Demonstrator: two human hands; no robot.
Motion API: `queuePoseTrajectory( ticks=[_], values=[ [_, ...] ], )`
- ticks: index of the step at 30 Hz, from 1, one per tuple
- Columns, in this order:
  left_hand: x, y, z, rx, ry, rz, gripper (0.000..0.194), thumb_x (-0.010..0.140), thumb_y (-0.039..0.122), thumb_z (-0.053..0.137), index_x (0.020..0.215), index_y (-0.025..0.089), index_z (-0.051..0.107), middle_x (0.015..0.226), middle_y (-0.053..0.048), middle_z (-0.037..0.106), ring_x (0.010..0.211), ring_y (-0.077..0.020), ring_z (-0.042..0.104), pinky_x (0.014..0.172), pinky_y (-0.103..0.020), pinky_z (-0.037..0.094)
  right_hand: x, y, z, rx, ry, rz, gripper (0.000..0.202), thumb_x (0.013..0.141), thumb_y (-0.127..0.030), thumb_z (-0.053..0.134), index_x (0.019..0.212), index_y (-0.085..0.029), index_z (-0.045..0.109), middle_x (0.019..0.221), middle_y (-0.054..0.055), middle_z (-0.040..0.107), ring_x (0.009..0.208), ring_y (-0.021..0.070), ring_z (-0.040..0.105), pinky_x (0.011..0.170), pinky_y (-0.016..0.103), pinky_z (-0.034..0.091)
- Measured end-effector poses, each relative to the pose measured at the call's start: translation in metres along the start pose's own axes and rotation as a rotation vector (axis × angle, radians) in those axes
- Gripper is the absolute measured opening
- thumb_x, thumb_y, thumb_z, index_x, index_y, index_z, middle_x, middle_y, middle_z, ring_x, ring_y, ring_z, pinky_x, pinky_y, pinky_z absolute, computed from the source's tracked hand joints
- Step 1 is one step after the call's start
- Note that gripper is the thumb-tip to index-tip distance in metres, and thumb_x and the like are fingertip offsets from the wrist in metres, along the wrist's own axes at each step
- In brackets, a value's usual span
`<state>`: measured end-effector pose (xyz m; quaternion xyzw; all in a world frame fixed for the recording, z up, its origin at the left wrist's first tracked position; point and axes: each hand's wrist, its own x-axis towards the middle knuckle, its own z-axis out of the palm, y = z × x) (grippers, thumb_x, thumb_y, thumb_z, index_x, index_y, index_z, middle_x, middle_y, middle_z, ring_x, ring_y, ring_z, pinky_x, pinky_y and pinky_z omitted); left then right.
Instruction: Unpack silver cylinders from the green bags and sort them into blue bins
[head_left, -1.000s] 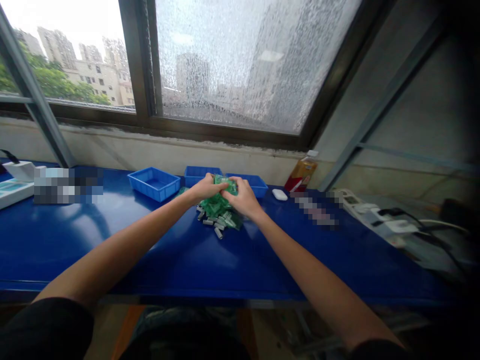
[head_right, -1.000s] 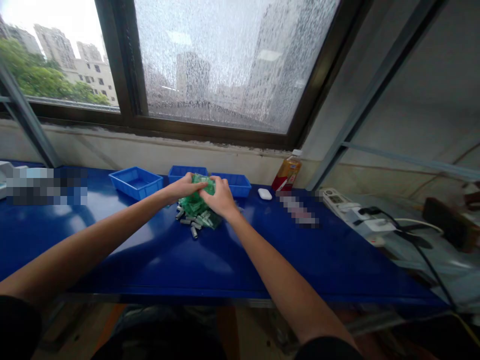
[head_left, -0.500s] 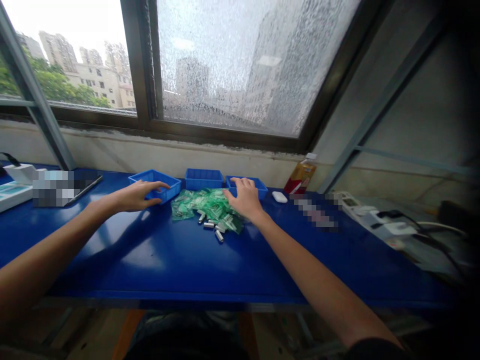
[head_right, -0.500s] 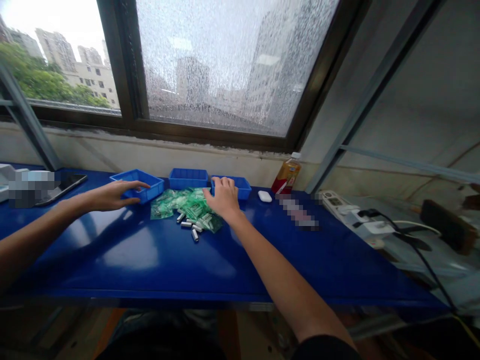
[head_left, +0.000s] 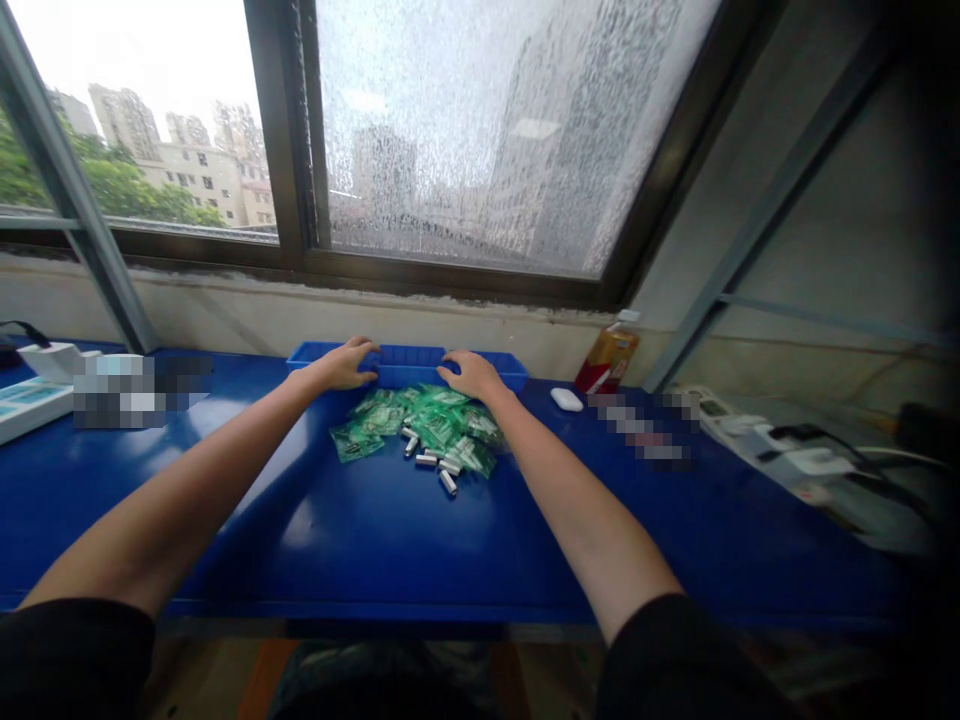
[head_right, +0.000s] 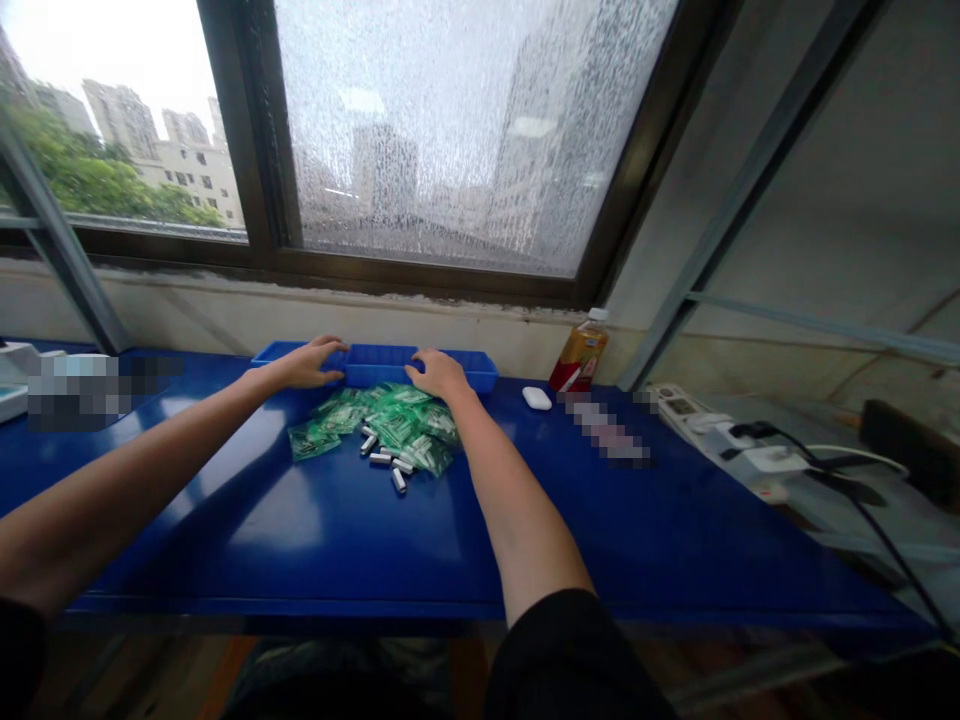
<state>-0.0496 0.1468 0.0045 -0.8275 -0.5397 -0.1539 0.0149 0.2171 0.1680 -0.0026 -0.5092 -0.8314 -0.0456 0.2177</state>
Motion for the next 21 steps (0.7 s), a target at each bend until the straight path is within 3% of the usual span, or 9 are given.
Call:
queuePoseTrajectory(
  ticks=[4,14,19,21],
  values=[
    [0.006,0.009,0.008,-0.008,0.038,0.032,0.042,0.074,0.028,0.047,0.113,0.017,0.057,0.117,-0.009,0.054,0.108,-0.0234,0.051,0.096,-0.032,0.037,-0.006,-0.002,-0.002,-0.004,0.029,-0.018,0.033,0.083,-0.038,0.046,0.104,-0.018,0.063,0.111,0.005,0.063,0.104,0.0189,0.056,0.091,0.028,0.04],
    [-0.02,0.03,0.008,-0.006,0.079,0.141,0.036,0.08,0.031,0.045,0.11,0.018,0.06,0.113,-0.009,0.057,0.104,-0.022,0.053,0.095,-0.031,0.037,-0.045,-0.004,-0.013,0.025,0.079,-0.058,0.036,0.084,-0.039,0.045,0.104,-0.016,0.063,0.114,0.008,0.061,0.107,0.0194,0.054,0.093,0.029,0.038],
    [-0.041,0.051,-0.004,0.001,0.206,0.14,0.038,0.085,0.034,0.039,0.114,0.016,0.056,0.114,-0.011,0.054,0.109,-0.0241,0.046,0.097,-0.039,0.032,-0.056,-0.011,-0.028,0.051,0.115,-0.068,0.036,0.089,-0.036,0.037,0.101,-0.016,0.063,0.108,0.008,0.062,0.103,0.0173,0.054,0.092,0.029,0.037],
    [-0.055,0.058,-0.014,-0.028,0.138,0.235,0.037,0.087,0.036,0.035,0.11,0.016,0.058,0.109,-0.01,0.057,0.104,-0.0222,0.05,0.095,-0.036,0.035,-0.065,-0.018,-0.036,0.075,0.18,-0.074,0.035,0.089,-0.037,0.039,0.102,-0.015,0.062,0.105,0.009,0.062,0.102,0.0183,0.052,0.092,0.031,0.036]
  ],
)
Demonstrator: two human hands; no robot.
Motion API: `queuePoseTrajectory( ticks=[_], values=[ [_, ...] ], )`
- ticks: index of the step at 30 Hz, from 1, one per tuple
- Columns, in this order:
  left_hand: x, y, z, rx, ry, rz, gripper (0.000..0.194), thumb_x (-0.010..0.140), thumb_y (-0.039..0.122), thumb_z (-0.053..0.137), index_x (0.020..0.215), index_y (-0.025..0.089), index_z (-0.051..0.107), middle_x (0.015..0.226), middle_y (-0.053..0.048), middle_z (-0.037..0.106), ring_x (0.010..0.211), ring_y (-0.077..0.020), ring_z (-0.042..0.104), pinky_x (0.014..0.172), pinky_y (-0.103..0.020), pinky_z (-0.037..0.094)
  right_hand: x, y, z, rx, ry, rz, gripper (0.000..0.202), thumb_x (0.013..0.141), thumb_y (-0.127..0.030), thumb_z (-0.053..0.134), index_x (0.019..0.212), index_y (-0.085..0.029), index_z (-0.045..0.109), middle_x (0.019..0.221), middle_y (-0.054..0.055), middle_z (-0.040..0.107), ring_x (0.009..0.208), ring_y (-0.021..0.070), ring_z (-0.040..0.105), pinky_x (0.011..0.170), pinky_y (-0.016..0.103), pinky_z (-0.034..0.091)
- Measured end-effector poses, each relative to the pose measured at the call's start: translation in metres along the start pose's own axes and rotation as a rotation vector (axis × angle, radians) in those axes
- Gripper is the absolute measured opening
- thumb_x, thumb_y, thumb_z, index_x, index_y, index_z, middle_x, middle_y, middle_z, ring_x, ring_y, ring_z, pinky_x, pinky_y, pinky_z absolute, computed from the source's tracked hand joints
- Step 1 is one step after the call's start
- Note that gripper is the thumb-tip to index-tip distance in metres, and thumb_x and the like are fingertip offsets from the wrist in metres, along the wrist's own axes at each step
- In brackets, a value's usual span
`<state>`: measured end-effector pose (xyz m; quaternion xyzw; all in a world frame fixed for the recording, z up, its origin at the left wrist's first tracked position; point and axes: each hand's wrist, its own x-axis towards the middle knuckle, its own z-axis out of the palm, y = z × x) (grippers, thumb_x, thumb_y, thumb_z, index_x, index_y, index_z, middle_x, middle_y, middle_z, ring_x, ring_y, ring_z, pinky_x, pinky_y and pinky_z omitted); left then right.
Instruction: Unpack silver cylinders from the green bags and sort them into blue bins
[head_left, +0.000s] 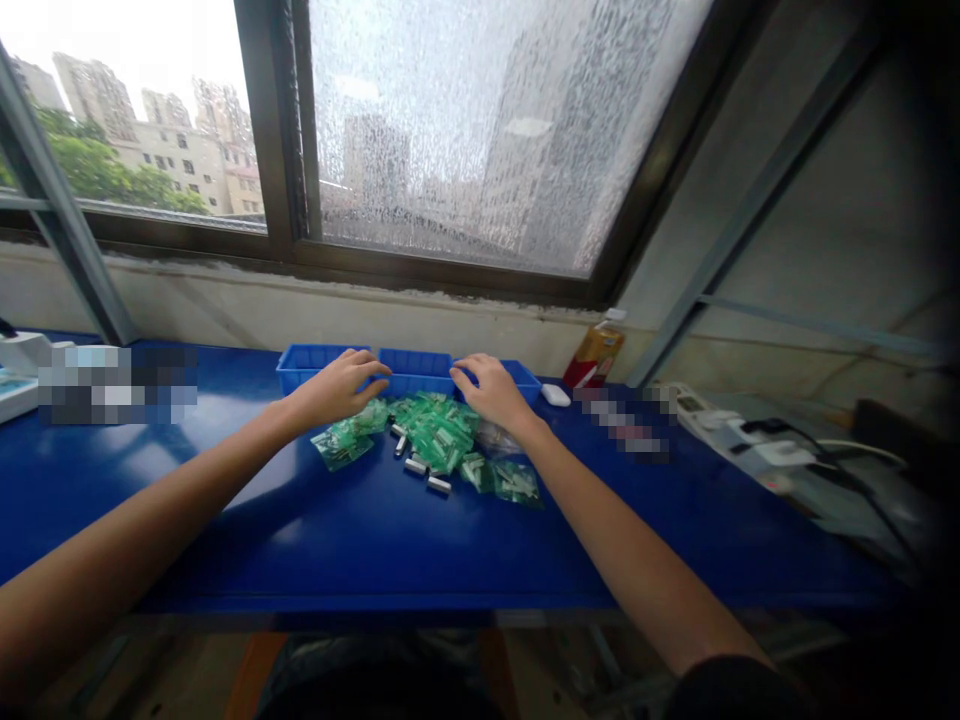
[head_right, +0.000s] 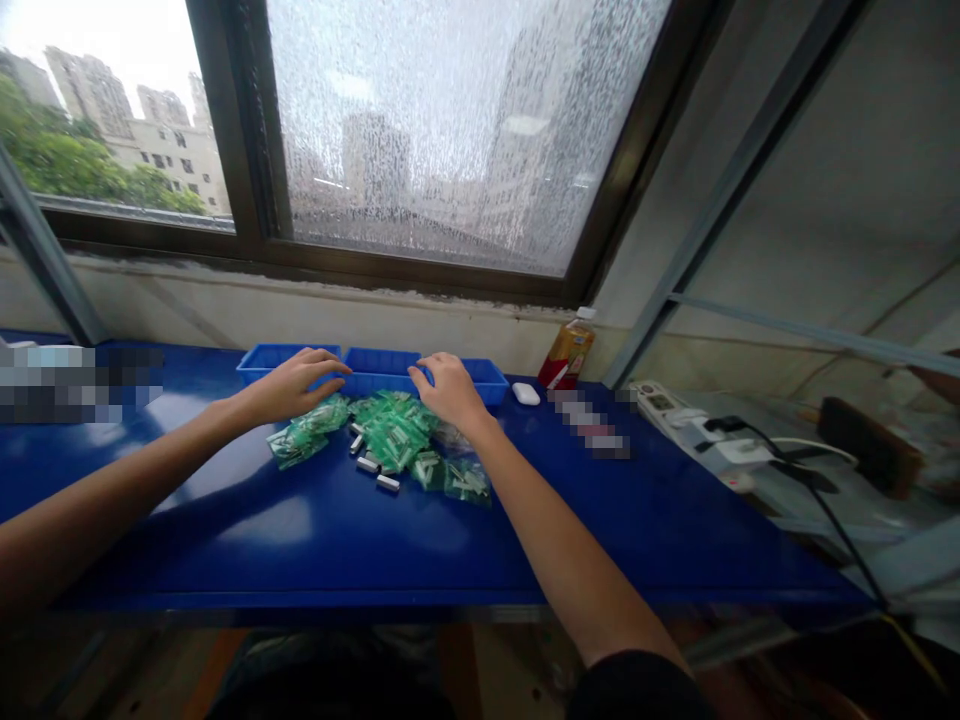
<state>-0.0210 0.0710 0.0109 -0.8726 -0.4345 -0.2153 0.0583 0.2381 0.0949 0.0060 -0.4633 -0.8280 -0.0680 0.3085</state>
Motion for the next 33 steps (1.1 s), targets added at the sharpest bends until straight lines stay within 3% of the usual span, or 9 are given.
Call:
queuePoseTrajectory(
  ticks=[4,8,13,16,19,25,27,30,33],
  values=[
    [-0.017,0.007,-0.012,-0.077,-0.223,0.013,0.046,0.082,0.042,0.046,0.118,0.015,0.052,0.114,-0.011,0.057,0.106,-0.0227,0.051,0.092,-0.033,0.036,-0.015,-0.021,-0.013,0.057,0.071,-0.048,0.028,0.086,-0.035,0.044,0.096,-0.016,0.063,0.094,0.008,0.063,0.095,0.0205,0.052,0.087,0.035,0.038],
    [-0.019,0.003,-0.007,-0.102,-0.349,-0.078,0.053,0.074,0.034,0.057,0.121,0.011,0.049,0.114,-0.013,0.058,0.104,-0.024,0.052,0.089,-0.031,0.037,-0.022,-0.042,-0.017,0.092,0.083,-0.148,0.022,0.083,-0.029,0.049,0.094,-0.015,0.062,0.089,0.008,0.062,0.088,0.0203,0.052,0.081,0.034,0.04],
    [-0.014,0.005,-0.008,-0.303,-0.183,-0.129,0.027,0.074,0.029,0.057,0.094,0.012,0.059,0.088,-0.007,0.064,0.08,-0.018,0.058,0.074,-0.028,0.042,-0.027,-0.066,-0.017,0.236,0.076,-0.136,0.018,0.081,-0.027,0.052,0.091,-0.015,0.062,0.076,0.005,0.061,0.077,0.0178,0.053,0.073,0.031,0.041],
    [-0.013,0.016,-0.01,-0.567,-0.083,-0.166,0.026,0.073,0.035,0.06,0.086,0.013,0.055,0.076,-0.003,0.061,0.068,-0.0141,0.056,0.064,-0.026,0.043,-0.03,-0.077,-0.013,0.388,0.051,-0.055,0.023,0.079,-0.028,0.055,0.097,-0.015,0.059,0.071,0.003,0.06,0.071,0.0152,0.054,0.067,0.028,0.042],
    [-0.015,0.03,-0.009,-0.8,-0.078,-0.149,0.03,0.07,0.034,0.064,0.089,0.014,0.052,0.075,-0.001,0.059,0.066,-0.0125,0.055,0.061,-0.024,0.043,-0.031,-0.082,-0.008,0.504,0.062,0.002,0.02,0.079,-0.028,0.054,0.093,-0.015,0.06,0.071,0.002,0.06,0.065,0.0125,0.054,0.061,0.025,0.041],
    [-0.017,0.043,-0.005,-0.744,-0.046,-0.147,0.031,0.068,0.037,0.066,0.087,0.015,0.057,0.071,-0.001,0.059,0.062,-0.0119,0.053,0.057,-0.024,0.04,-0.028,-0.077,-0.01,0.692,0.04,0.105,0.014,0.077,-0.025,0.053,0.07,-0.014,0.06,0.063,0.0,0.057,0.057,0.0096,0.05,0.052,0.022,0.038],
    [-0.017,0.043,-0.003,-0.695,0.037,-0.222,0.03,0.067,0.04,0.067,0.081,0.015,0.058,0.064,0.001,0.056,0.057,-0.0103,0.049,0.051,-0.021,0.036,-0.027,-0.077,-0.013,0.81,0.033,0.157,0.015,0.076,-0.026,0.053,0.068,-0.014,0.058,0.056,-0.002,0.052,0.05,0.0078,0.046,0.047,0.02,0.034],
    [-0.017,0.042,-0.002,-0.751,0.145,-0.447,0.036,0.066,0.047,0.067,0.075,0.015,0.056,0.056,0.003,0.049,0.047,-0.0073,0.041,0.043,-0.019,0.027,-0.028,-0.079,-0.014,0.94,0.035,0.255,0.017,0.077,-0.032,0.052,0.072,-0.016,0.053,0.047,-0.006,0.046,0.039,0.0064,0.041,0.039,0.018,0.031],
    [-0.016,0.044,-0.004,-1.132,0.001,-0.686,0.044,0.072,0.058,0.054,0.073,0.014,0.054,0.055,0.001,0.051,0.041,-0.0062,0.039,0.038,-0.018,0.025,-0.031,-0.082,-0.012,0.949,0.062,0.268,0.018,0.08,-0.035,0.049,0.077,-0.018,0.049,0.051,-0.004,0.055,0.042,0.0095,0.051,0.041,0.02,0.038]
  ],
)
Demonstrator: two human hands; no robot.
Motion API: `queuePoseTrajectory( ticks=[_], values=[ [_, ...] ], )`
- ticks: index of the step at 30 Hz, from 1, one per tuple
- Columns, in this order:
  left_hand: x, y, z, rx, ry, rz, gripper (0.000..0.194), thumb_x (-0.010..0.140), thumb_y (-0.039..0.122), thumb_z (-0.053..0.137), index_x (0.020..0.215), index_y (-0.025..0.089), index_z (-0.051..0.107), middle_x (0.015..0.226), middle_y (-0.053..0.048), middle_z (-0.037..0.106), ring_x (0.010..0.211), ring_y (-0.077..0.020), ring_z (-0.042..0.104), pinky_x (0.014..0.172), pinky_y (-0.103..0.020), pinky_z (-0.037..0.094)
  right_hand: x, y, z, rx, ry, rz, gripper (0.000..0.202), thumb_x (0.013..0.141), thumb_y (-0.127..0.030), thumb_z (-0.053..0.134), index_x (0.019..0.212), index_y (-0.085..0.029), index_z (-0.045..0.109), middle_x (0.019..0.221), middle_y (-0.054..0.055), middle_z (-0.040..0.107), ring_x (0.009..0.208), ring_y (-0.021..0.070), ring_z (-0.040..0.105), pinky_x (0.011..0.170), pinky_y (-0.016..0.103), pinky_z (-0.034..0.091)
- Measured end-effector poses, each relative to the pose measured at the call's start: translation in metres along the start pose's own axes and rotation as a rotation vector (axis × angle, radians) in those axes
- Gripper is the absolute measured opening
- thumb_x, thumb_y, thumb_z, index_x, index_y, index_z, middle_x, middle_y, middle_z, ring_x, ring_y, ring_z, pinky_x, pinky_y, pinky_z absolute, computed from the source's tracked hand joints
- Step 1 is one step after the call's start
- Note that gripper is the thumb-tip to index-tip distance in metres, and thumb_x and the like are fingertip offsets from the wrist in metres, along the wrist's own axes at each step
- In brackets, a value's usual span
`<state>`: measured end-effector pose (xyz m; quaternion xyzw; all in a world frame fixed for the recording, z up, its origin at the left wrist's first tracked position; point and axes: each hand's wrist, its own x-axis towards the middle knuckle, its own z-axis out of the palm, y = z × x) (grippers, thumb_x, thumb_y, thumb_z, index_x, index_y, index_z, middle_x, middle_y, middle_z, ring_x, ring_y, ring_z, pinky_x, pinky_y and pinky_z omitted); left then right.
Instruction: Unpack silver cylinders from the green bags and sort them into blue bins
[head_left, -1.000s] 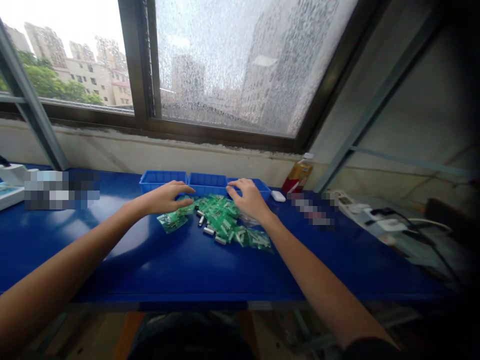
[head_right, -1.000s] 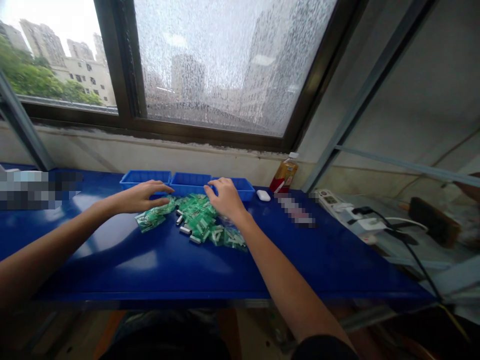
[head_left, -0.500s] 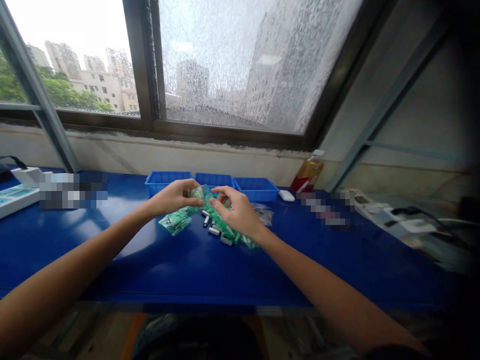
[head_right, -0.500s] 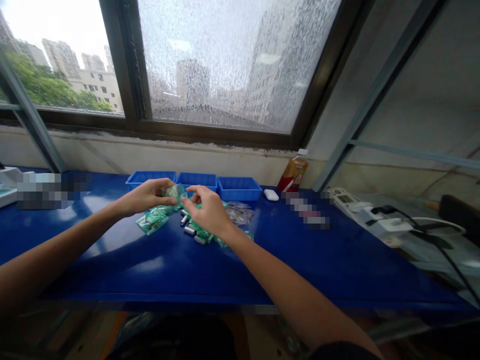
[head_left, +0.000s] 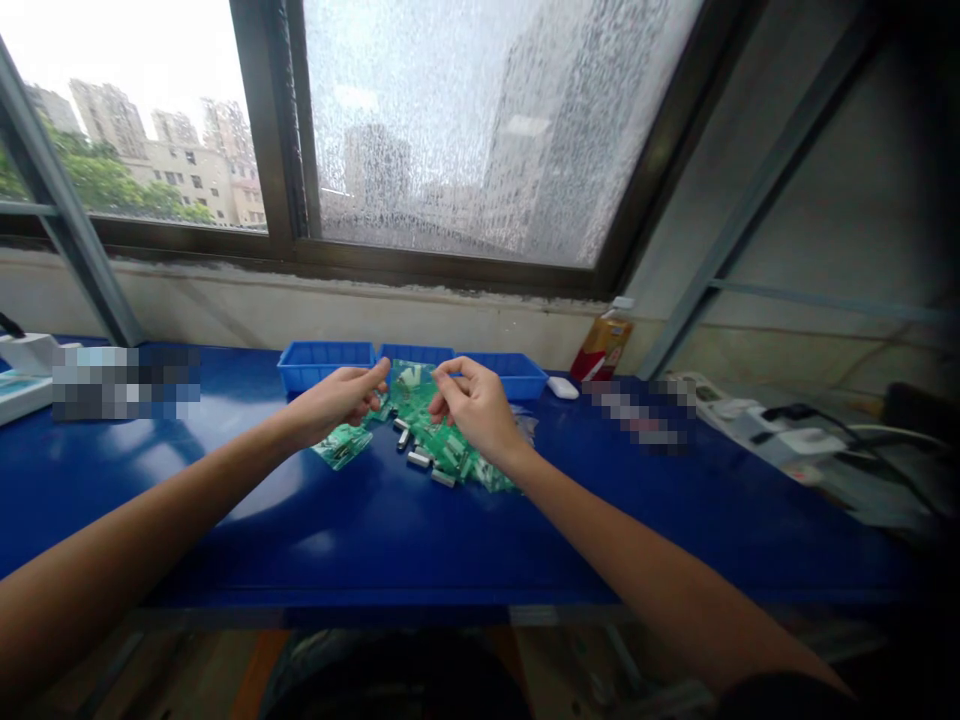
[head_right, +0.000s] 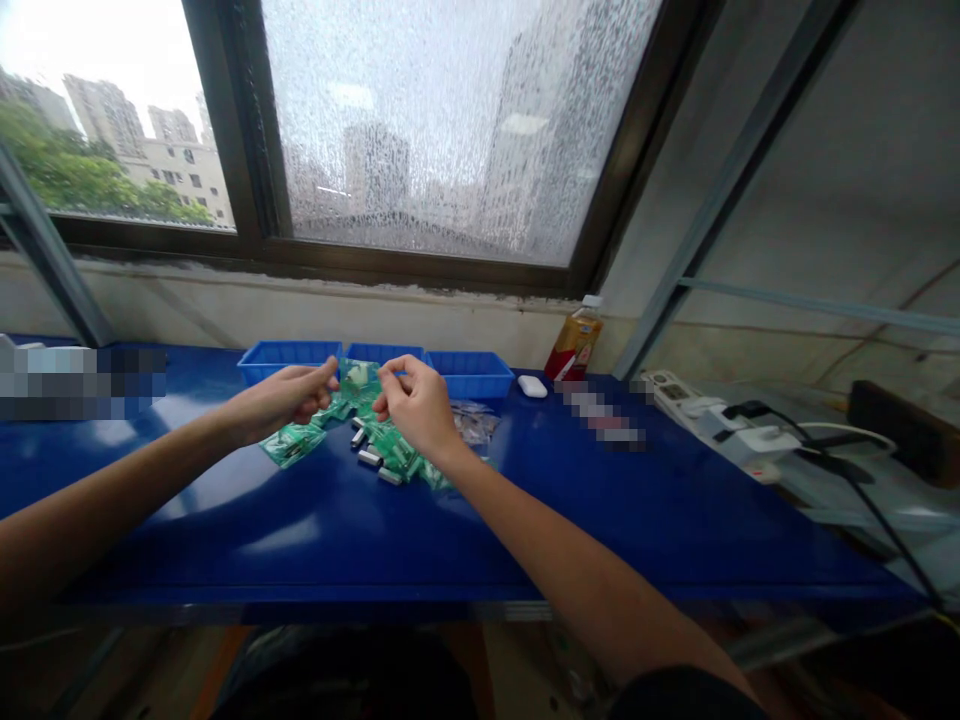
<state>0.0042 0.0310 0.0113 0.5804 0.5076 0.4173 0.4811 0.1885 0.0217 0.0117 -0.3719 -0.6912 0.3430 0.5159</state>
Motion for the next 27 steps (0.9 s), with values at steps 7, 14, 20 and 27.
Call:
queuePoseTrajectory(
  ticks=[7,14,20,27],
  values=[
    [-0.002,0.003,0.006,-0.419,-0.004,0.114,0.034,0.068,0.021,0.069,0.098,0.013,0.056,0.072,-0.001,0.059,0.06,-0.009,0.056,0.057,-0.02,0.045,-0.009,-0.003,0.005,-0.251,-0.051,-0.257,0.012,0.079,-0.028,0.052,0.078,-0.017,0.058,0.075,0.003,0.064,0.07,0.0139,0.061,0.067,0.027,0.046],
    [-0.005,-0.003,0.007,0.22,0.209,0.676,0.014,0.072,0.026,0.064,0.082,0.016,0.061,0.077,-0.002,0.061,0.074,-0.0135,0.057,0.067,-0.026,0.046,0.0,-0.003,0.003,-0.143,-0.078,0.038,0.04,0.083,-0.047,0.041,0.069,-0.014,0.059,0.066,0.003,0.056,0.064,0.0129,0.052,0.058,0.025,0.039],
    [-0.015,0.001,0.016,0.584,0.111,0.855,0.016,0.076,0.032,0.061,0.086,0.02,0.067,0.09,-0.005,0.062,0.087,-0.0177,0.055,0.08,-0.031,0.042,0.002,0.001,0.0,-0.13,-0.014,0.037,0.018,0.079,-0.028,0.048,0.068,-0.015,0.054,0.057,-0.002,0.048,0.048,0.009,0.044,0.048,0.022,0.034],
    [-0.004,0.001,0.009,-0.105,-0.054,0.222,0.035,0.078,0.045,0.052,0.077,0.011,0.059,0.069,-0.005,0.059,0.06,-0.012,0.053,0.054,-0.023,0.041,-0.004,0.002,-0.004,-0.66,-0.085,-0.563,0.024,0.086,-0.017,0.039,0.095,-0.017,0.061,0.083,0.006,0.06,0.078,0.0152,0.055,0.072,0.028,0.043]
  ],
)
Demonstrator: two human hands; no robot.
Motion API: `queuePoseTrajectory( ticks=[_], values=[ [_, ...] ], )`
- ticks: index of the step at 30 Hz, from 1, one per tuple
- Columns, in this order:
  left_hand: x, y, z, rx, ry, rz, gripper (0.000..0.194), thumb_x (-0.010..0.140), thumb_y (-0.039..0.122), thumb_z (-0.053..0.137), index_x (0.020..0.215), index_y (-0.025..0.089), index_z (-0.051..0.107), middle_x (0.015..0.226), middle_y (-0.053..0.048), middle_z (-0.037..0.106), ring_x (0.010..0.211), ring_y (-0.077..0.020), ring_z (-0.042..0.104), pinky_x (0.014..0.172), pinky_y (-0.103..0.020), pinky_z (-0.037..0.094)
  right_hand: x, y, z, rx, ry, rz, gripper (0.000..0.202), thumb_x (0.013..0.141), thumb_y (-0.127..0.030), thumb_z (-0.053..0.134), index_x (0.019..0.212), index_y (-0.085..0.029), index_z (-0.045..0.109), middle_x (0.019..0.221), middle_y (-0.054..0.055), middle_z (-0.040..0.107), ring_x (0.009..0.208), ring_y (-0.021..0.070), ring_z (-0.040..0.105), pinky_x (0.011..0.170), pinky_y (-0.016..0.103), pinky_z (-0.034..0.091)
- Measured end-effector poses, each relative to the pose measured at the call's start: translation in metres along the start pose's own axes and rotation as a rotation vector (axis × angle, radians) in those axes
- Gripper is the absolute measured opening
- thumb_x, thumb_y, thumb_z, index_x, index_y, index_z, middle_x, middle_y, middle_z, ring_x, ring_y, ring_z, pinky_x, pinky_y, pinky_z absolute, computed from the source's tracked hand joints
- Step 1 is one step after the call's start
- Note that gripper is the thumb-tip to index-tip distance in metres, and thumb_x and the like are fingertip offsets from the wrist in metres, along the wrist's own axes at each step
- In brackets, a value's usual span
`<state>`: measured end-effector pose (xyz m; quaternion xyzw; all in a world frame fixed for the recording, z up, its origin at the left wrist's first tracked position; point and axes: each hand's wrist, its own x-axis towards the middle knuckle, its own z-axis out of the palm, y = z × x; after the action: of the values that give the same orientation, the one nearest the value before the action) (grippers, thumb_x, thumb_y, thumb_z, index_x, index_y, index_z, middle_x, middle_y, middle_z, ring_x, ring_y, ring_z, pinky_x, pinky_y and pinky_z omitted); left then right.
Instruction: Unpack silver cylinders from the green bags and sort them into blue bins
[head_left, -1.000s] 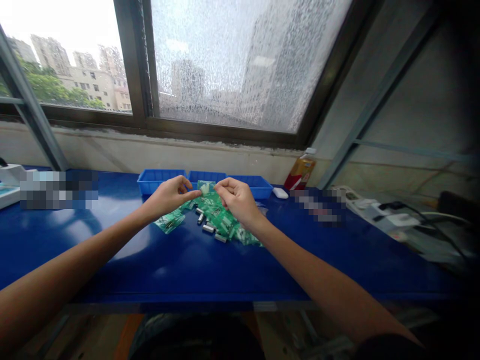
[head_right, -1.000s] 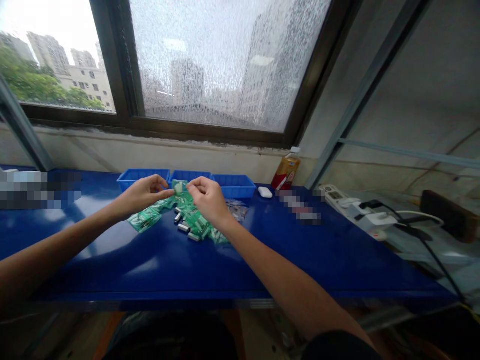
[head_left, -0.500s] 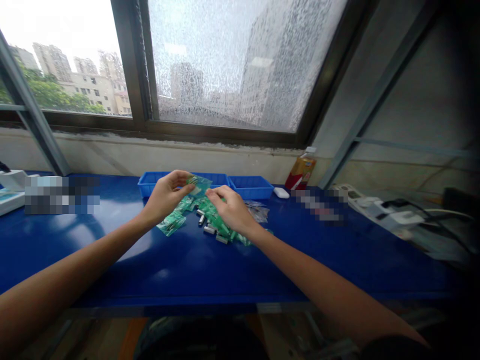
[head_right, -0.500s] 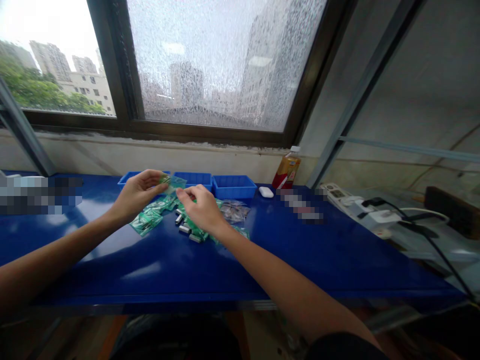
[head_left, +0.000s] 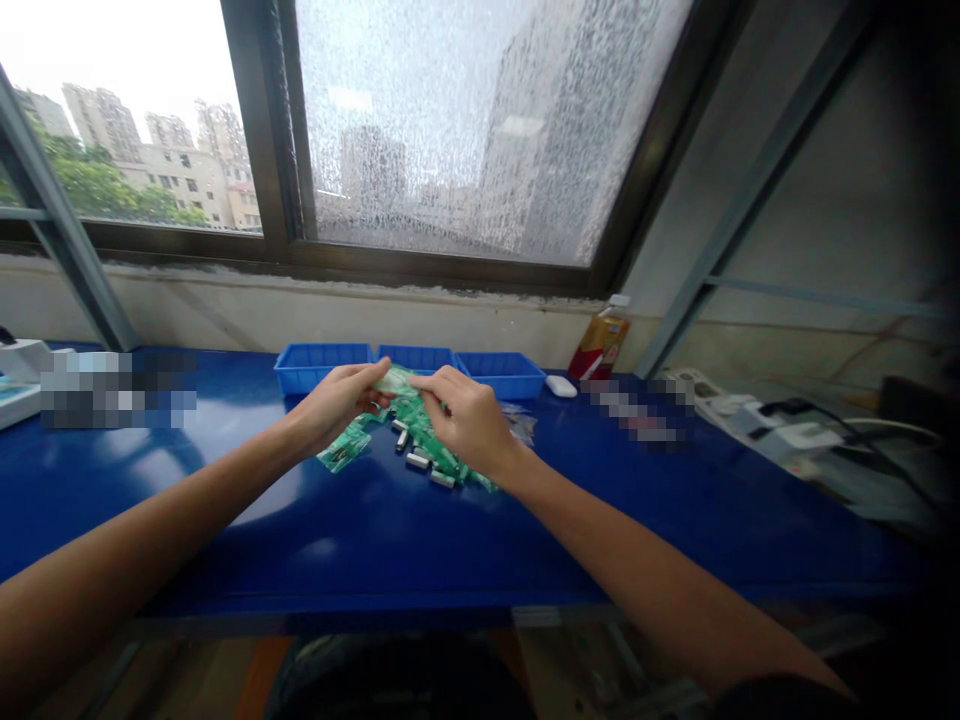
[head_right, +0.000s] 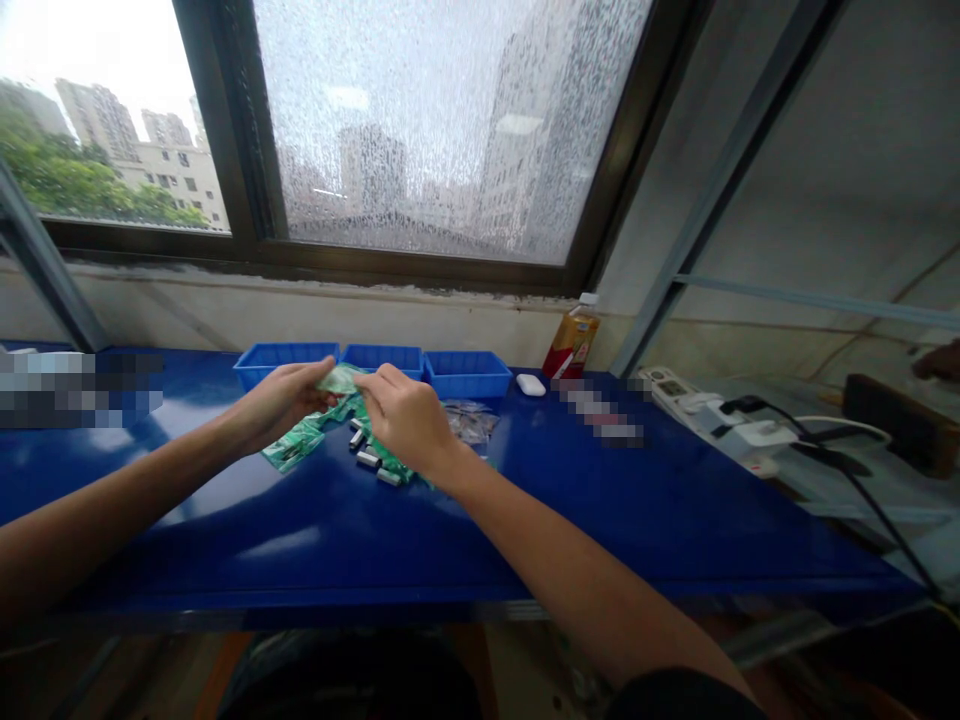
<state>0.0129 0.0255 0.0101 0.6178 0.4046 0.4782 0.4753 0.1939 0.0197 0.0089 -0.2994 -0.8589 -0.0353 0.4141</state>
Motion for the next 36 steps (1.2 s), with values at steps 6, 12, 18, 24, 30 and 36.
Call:
queuePoseTrajectory(
  ticks=[6,12,18,24,30,36],
  values=[
    [0.022,-0.008,-0.043,0.107,0.439,0.05,0.032,0.07,0.029,0.065,0.094,0.014,0.051,0.069,0.001,0.056,0.046,-0.0053,0.048,0.042,-0.016,0.034,0.001,-0.001,0.002,0.023,-0.04,-0.054,0.026,0.083,-0.018,0.046,0.106,-0.011,0.058,0.097,0.01,0.059,0.091,0.0168,0.055,0.082,0.029,0.044],
    [0.026,-0.006,-0.079,0.586,0.51,-0.009,0.035,0.078,0.039,0.053,0.104,0.015,0.05,0.085,-0.008,0.065,0.061,-0.0153,0.063,0.058,-0.025,0.046,-0.001,0.008,0.004,-0.015,-0.065,0.004,0.02,0.082,-0.021,0.049,0.097,-0.014,0.061,0.093,0.007,0.056,0.088,0.0162,0.054,0.082,0.03,0.044],
    [0.014,-0.005,-0.053,1.29,0.242,0.063,0.041,0.077,0.056,0.043,0.087,0.022,0.064,0.08,-0.005,0.069,0.076,-0.0249,0.063,0.062,-0.029,0.041,0.002,0.01,0.002,-0.074,-0.141,0.017,0.019,0.082,-0.024,0.051,0.092,-0.014,0.063,0.089,0.008,0.058,0.086,0.0174,0.053,0.082,0.032,0.042],
    [0.007,-0.019,-0.028,1.461,0.019,0.039,0.049,0.068,0.064,0.049,0.086,0.021,0.064,0.088,-0.011,0.068,0.08,-0.0279,0.061,0.06,-0.029,0.039,0.004,0.008,-0.002,-0.085,-0.17,0.015,0.019,0.083,-0.027,0.051,0.091,-0.016,0.064,0.088,0.007,0.06,0.085,0.0184,0.052,0.082,0.035,0.04],
    [0.005,-0.015,-0.031,1.55,0.039,-0.018,0.026,0.075,0.038,0.048,0.088,0.023,0.063,0.086,-0.009,0.068,0.078,-0.0288,0.062,0.061,-0.031,0.04,0.005,0.007,-0.008,-0.11,-0.201,0.002,0.02,0.083,-0.028,0.052,0.092,-0.015,0.064,0.088,0.008,0.061,0.087,0.0188,0.052,0.081,0.033,0.04],
    [0.005,-0.014,-0.02,1.336,0.02,0.277,0.029,0.08,0.04,0.045,0.096,0.019,0.06,0.093,-0.008,0.065,0.09,-0.0256,0.058,0.074,-0.032,0.042,0.008,0.006,-0.021,-0.09,-0.192,0.033,0.02,0.083,-0.03,0.052,0.094,-0.018,0.064,0.088,0.007,0.062,0.087,0.0193,0.052,0.079,0.033,0.04]
  ],
)
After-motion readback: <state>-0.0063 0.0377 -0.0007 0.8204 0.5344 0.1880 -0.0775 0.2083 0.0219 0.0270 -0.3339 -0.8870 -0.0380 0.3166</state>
